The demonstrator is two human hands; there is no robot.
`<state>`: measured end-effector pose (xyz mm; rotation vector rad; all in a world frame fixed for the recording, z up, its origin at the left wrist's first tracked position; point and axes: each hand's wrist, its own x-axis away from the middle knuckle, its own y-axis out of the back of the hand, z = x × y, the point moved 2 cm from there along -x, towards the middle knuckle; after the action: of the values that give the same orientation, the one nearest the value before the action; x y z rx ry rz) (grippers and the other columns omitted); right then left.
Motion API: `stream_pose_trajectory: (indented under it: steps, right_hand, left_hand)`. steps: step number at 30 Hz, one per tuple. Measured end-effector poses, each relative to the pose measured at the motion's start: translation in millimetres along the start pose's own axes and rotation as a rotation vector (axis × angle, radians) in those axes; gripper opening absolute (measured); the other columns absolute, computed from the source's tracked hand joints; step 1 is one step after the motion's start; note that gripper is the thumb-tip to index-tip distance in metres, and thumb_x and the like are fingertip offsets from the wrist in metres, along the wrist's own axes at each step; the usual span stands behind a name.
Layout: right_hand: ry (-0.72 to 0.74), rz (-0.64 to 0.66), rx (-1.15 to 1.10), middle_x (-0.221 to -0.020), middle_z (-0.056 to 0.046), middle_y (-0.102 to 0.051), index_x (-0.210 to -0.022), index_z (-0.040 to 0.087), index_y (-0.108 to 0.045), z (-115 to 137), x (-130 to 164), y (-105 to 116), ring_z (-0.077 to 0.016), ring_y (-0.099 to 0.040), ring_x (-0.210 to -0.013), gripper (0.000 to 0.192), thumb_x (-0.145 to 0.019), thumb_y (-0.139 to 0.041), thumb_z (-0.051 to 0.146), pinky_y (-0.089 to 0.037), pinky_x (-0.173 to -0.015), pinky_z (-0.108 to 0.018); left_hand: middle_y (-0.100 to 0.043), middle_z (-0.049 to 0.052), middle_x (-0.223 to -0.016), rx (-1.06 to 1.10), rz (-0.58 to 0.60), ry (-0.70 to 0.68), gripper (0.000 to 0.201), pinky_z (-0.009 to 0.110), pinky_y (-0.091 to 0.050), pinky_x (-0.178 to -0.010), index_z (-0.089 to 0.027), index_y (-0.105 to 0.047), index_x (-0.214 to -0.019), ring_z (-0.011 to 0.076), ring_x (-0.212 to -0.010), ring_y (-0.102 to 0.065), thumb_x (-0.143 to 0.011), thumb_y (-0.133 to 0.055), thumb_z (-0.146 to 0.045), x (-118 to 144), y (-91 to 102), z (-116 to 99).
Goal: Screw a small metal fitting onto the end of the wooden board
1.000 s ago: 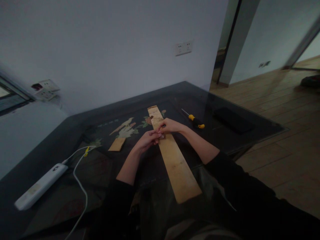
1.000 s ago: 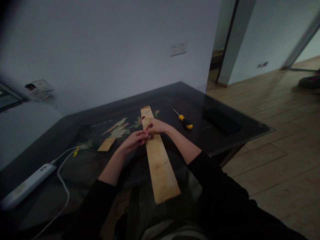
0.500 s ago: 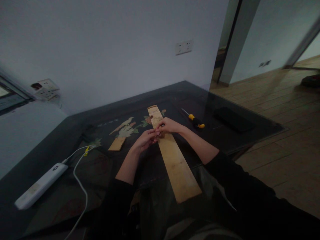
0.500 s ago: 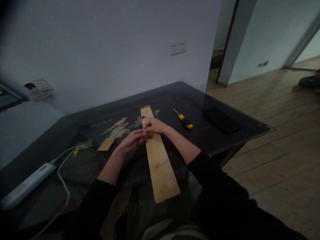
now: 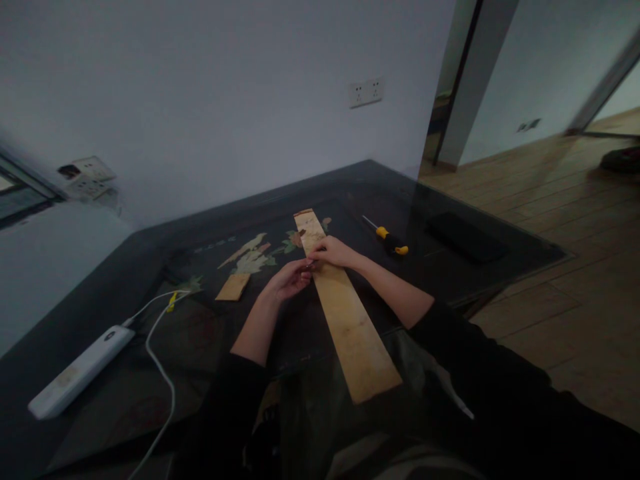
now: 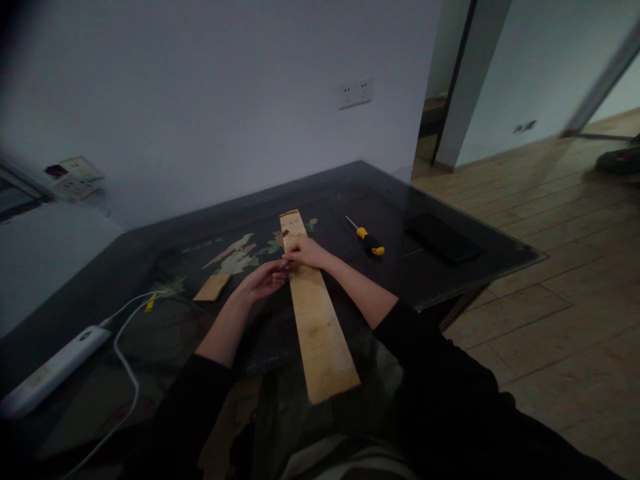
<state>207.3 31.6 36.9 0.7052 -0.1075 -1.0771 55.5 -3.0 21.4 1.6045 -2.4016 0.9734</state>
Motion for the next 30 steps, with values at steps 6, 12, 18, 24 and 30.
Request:
stream_pose_trajectory:
  steps: [6, 12, 18, 24, 30]
  right_hand:
    - [-0.003, 0.024, 0.013, -0.072, -0.004, -0.069, -0.078, 0.01, -0.075, -2, 0, 1, -0.0117, -0.056, -0.07, 0.021, -0.079, -0.059, 0.024, -0.036, -0.064, -0.021]
    - [0.082, 0.117, -0.034, -0.069, -0.002, -0.066, -0.077, 0.01, -0.074, 0, 1, 9, -0.0105, -0.052, -0.067, 0.023, -0.079, -0.06, 0.029, -0.036, -0.065, -0.022]
    - [0.063, 0.124, -0.09, -0.071, -0.002, -0.068, -0.077, 0.011, -0.075, 5, 2, 9, -0.0117, -0.055, -0.071, 0.018, -0.076, -0.063, 0.025, -0.038, -0.067, -0.023]
    - [0.037, 0.126, -0.143, -0.074, -0.003, -0.07, -0.079, 0.011, -0.075, 6, 4, 5, -0.0125, -0.057, -0.074, 0.022, -0.072, -0.067, 0.029, -0.039, -0.07, -0.024]
    - [0.034, 0.109, -0.087, -0.075, -0.004, -0.071, -0.081, 0.01, -0.076, 0, 2, 5, -0.0129, -0.058, -0.074, 0.023, -0.073, -0.065, 0.029, -0.04, -0.071, -0.023]
  left_hand:
    - [-0.058, 0.001, -0.069, -0.095, 0.003, -0.066, 0.007, 0.01, -0.035, -0.04, -0.011, -0.063, -0.078, 0.001, -0.046, -0.044, -0.074, -0.068, -0.008, 2, -1.3, 2]
    - [-0.064, 0.003, -0.074, -0.205, -0.003, -0.127, 0.019, 0.013, -0.039, -0.045, -0.011, -0.07, -0.091, 0.0019, -0.048, -0.047, -0.073, -0.071, -0.01, 8, -5.5, 0]
    - [-0.067, 0.005, -0.075, -0.227, -0.016, -0.125, 0.018, 0.013, -0.042, -0.046, -0.011, -0.071, -0.092, 0.0026, -0.048, -0.05, -0.074, -0.071, -0.01, 7, -1.8, -4]
    - [-0.067, 0.004, -0.072, -0.197, -0.03, -0.087, 0.009, 0.012, -0.044, -0.044, -0.009, -0.069, -0.088, 0.0028, -0.046, -0.052, -0.079, -0.066, -0.009, 10, -2.5, -5]
    - [-0.069, 0.005, -0.075, -0.229, -0.049, -0.077, 0.012, 0.013, -0.048, -0.048, -0.008, -0.068, -0.091, 0.0026, -0.046, -0.054, -0.08, -0.067, -0.008, 6, -1.5, -2]
